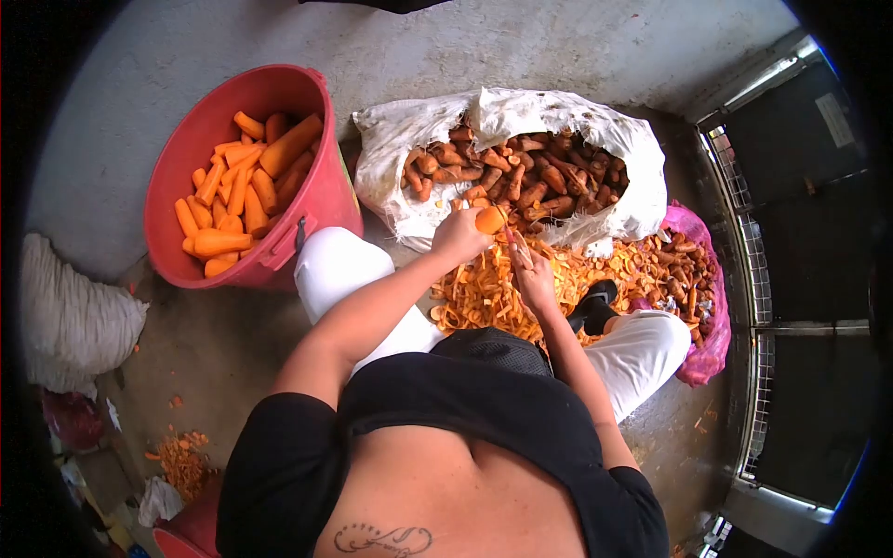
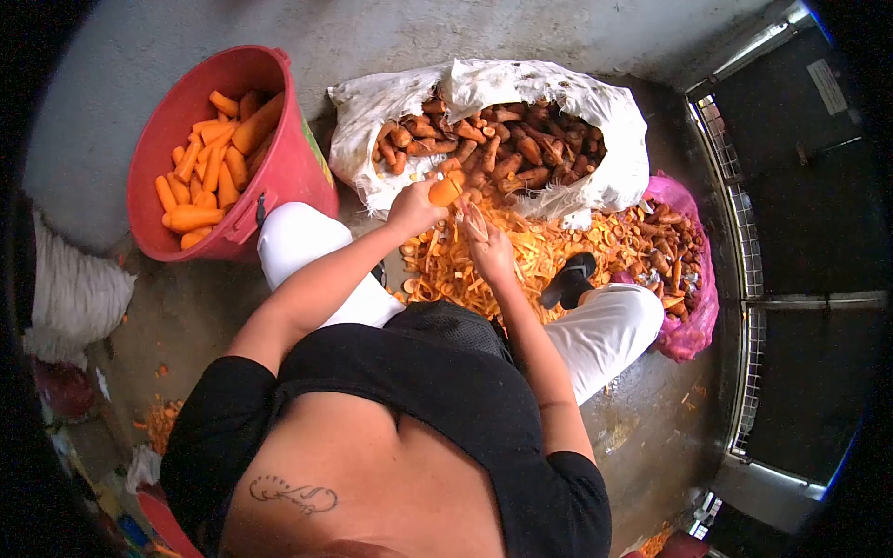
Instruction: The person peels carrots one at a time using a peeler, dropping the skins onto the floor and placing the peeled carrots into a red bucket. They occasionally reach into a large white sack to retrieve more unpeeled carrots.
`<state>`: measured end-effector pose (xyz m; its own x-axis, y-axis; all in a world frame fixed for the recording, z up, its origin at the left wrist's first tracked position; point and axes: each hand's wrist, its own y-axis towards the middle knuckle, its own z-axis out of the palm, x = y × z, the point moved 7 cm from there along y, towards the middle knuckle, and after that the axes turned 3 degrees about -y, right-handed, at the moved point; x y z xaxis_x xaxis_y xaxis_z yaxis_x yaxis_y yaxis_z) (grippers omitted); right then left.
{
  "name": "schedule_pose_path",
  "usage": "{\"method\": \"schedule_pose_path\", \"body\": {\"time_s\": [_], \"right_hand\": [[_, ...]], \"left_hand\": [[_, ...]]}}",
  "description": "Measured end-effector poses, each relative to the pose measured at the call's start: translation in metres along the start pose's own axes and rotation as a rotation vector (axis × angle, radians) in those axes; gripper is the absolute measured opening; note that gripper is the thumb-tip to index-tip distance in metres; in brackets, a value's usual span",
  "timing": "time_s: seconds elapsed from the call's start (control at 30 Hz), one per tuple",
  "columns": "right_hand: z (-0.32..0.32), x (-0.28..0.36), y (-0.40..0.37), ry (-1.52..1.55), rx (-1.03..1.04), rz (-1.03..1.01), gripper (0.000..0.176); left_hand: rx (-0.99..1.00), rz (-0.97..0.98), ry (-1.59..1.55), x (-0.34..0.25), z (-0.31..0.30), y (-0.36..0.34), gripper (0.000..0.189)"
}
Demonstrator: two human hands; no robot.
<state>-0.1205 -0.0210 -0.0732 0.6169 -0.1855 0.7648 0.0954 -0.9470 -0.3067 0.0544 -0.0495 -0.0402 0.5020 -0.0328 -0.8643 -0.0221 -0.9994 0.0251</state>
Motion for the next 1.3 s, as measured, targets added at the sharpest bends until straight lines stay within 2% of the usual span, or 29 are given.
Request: {"method": "schedule_pose_path", "body": {"time_s": [0.03,0.13,0.17,0.27,0.3,0.33,0.37,0.4,0.5,0.67,0.8,0.87,0.93,0.97,1.0,1.03,1.07,1.1,1.2,1.23,1.27,1.3], "right_hand": [[0.001,-0.010,0.004,-0.056,0.008,0.031,0.054],[0.013,-0.062,0.015,-0.448,-0.062,-0.061,0.062],[0.016,-0.080,0.020,-0.347,-0.116,-0.063,0.062],[-0.007,-0.078,0.024,-0.290,-0.174,0.162,0.058],[-0.011,-0.091,0.030,-0.229,-0.156,0.243,0.046],[-0.014,-0.094,0.032,-0.149,-0.186,0.158,0.048],[-0.020,-0.108,0.030,-0.165,-0.171,0.225,0.050],[-0.030,-0.091,0.016,-0.183,-0.156,0.291,0.052],[-0.030,-0.097,0.007,-0.178,-0.114,0.298,0.052],[-0.022,-0.100,0.008,-0.238,-0.119,0.239,0.050],[-0.012,-0.124,0.015,-0.225,-0.139,0.076,0.053],[-0.009,-0.133,0.011,-0.311,-0.138,0.069,0.047],[-0.003,-0.154,0.014,-0.412,-0.087,0.037,0.044],[0.005,-0.149,0.011,-0.695,-0.078,-0.226,0.042],[0.008,-0.154,0.009,-0.681,-0.066,-0.250,0.043],[0.010,-0.152,0.006,-0.667,-0.055,-0.275,0.045],[0.008,-0.164,0.007,-0.613,0.003,-0.116,0.046],[0.006,-0.171,0.006,-0.567,0.051,0.045,0.048],[0.008,-0.170,0.005,-0.634,0.128,0.156,0.052],[0.009,-0.167,0.005,-0.648,0.142,0.144,0.054],[0.011,-0.164,0.005,-0.660,0.138,0.125,0.056],[0.012,-0.160,0.006,-0.673,0.135,0.106,0.058]], "left_hand": [[0.027,-0.010,-0.157,-0.003,0.002,-0.001,0.035],[-0.004,0.126,-0.190,-0.044,-0.011,-0.009,0.036],[-0.055,0.110,-0.243,-0.040,-0.016,-0.015,0.029],[-0.079,0.065,-0.580,-0.007,-0.014,-0.019,0.021],[-0.084,0.172,-0.464,-0.025,-0.030,-0.019,0.022],[-0.108,0.206,-0.490,-0.024,-0.034,-0.017,0.022],[-0.133,0.243,-0.517,-0.024,-0.037,-0.015,0.023],[-0.160,0.280,-0.547,-0.023,-0.039,-0.014,0.023],[-0.194,0.322,-0.600,-0.023,-0.045,-0.018,0.025],[-0.277,0.444,-0.545,-0.023,-0.056,-0.022,0.029],[-0.314,0.485,-0.340,-0.037,-0.068,-0.030,0.031],[-0.357,0.472,-0.239,-0.029,-0.065,-0.029,0.031],[-0.187,0.173,-0.209,-0.017,-0.052,-0.023,0.030],[-0.185,0.089,-0.201,0.019,-0.023,-0.010,0.032],[-0.181,0.009,-0.197,0.059,0.002,0.003,0.036],[0.001,-0.177,-0.392,0.053,0.000,-0.002,0.042],[0.189,-0.360,-0.589,0.041,0.002,-0.012,0.048],[0.216,-0.509,-0.642,0.044,0.005,-0.016,0.057],[0.094,-0.578,-0.727,0.054,-0.001,-0.014,0.070],[0.057,-0.474,-0.783,0.046,-0.011,-0.013,0.078],[0.132,-0.466,-0.824,0.046,-0.021,-0.011,0.081],[0.061,-0.446,-0.886,0.039,-0.039,-0.008,0.076]]}}
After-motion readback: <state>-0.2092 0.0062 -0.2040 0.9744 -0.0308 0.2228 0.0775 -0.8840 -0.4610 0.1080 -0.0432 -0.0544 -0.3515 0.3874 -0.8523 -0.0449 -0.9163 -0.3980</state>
